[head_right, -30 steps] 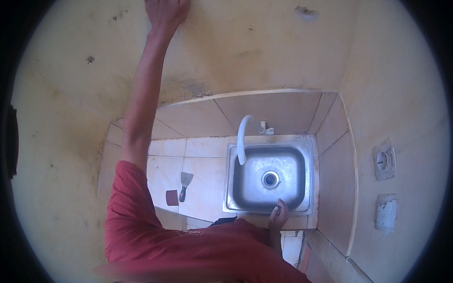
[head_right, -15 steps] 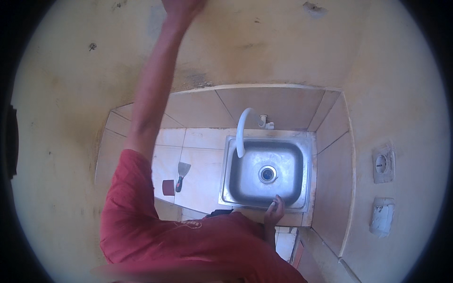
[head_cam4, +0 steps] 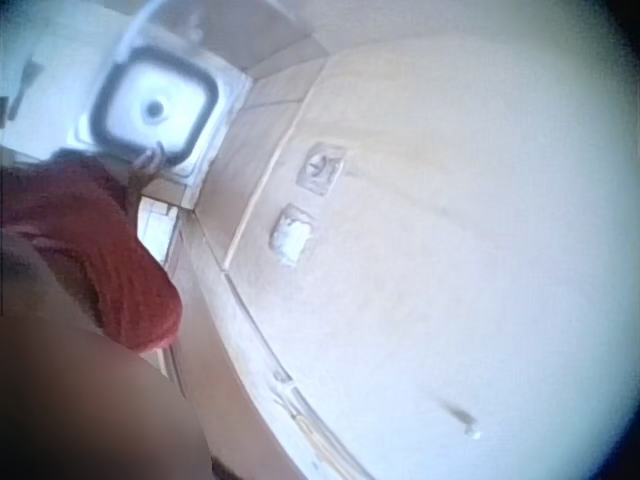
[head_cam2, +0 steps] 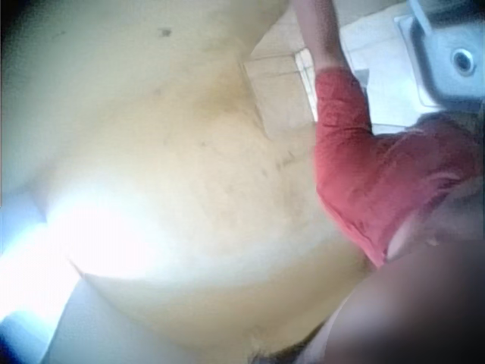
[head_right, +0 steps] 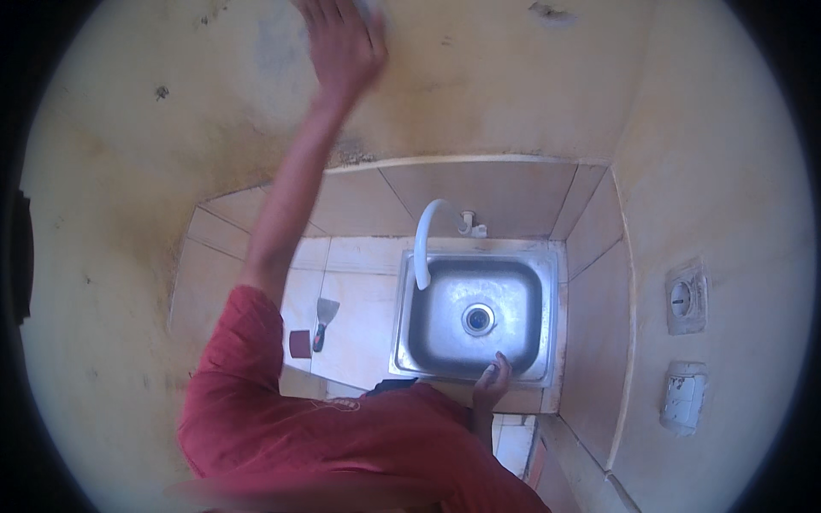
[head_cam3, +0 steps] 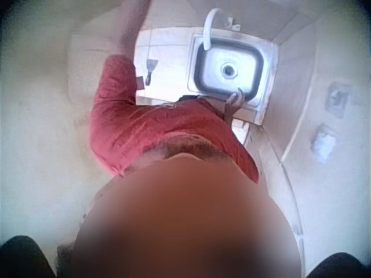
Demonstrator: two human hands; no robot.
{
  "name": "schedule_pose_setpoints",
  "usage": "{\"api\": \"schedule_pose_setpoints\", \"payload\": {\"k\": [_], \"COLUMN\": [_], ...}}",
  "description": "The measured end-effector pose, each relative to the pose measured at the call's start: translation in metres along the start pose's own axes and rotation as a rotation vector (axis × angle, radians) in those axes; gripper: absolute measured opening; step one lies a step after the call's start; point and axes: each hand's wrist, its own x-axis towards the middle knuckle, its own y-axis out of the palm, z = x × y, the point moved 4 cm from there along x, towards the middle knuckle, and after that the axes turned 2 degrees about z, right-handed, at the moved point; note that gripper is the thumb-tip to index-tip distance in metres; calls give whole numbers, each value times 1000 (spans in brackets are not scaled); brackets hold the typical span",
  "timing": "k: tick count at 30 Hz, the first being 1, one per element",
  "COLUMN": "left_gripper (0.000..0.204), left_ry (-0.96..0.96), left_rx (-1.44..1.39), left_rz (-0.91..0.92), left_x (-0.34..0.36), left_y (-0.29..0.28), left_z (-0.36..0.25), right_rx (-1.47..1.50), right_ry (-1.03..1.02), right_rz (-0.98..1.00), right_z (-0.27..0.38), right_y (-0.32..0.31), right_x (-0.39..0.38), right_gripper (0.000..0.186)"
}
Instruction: The person scrubs a wall above a kitchen sink using a white abrasive pad and a putty knife. They alternate between scrubbing with the pad and scraping with the knife to remove surface residue.
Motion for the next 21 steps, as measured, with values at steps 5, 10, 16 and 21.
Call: {"api": "schedule_pose_setpoints", "payload": {"k": [5,10,16,21], "left_gripper": [81,76,81,78], "left_ry": [95,9,173,-39], "left_rx": [70,87,-50,70], "left_rz": [14,-264,192,-244], "left_x": [9,70,-9,59], "left_y": [-6,-44,-1,-33], "left_z": [10,33,9,32], "right_rx": [9,5,17,-24], "right_ry": [-35,-62,-104,-241], "right_rz": [61,58,79,81], "right_z": [11,0,22,67], "right_y": [0,-8,3,2], "right_x": [9,4,22,44], "right_gripper": [35,36,35,36]}}
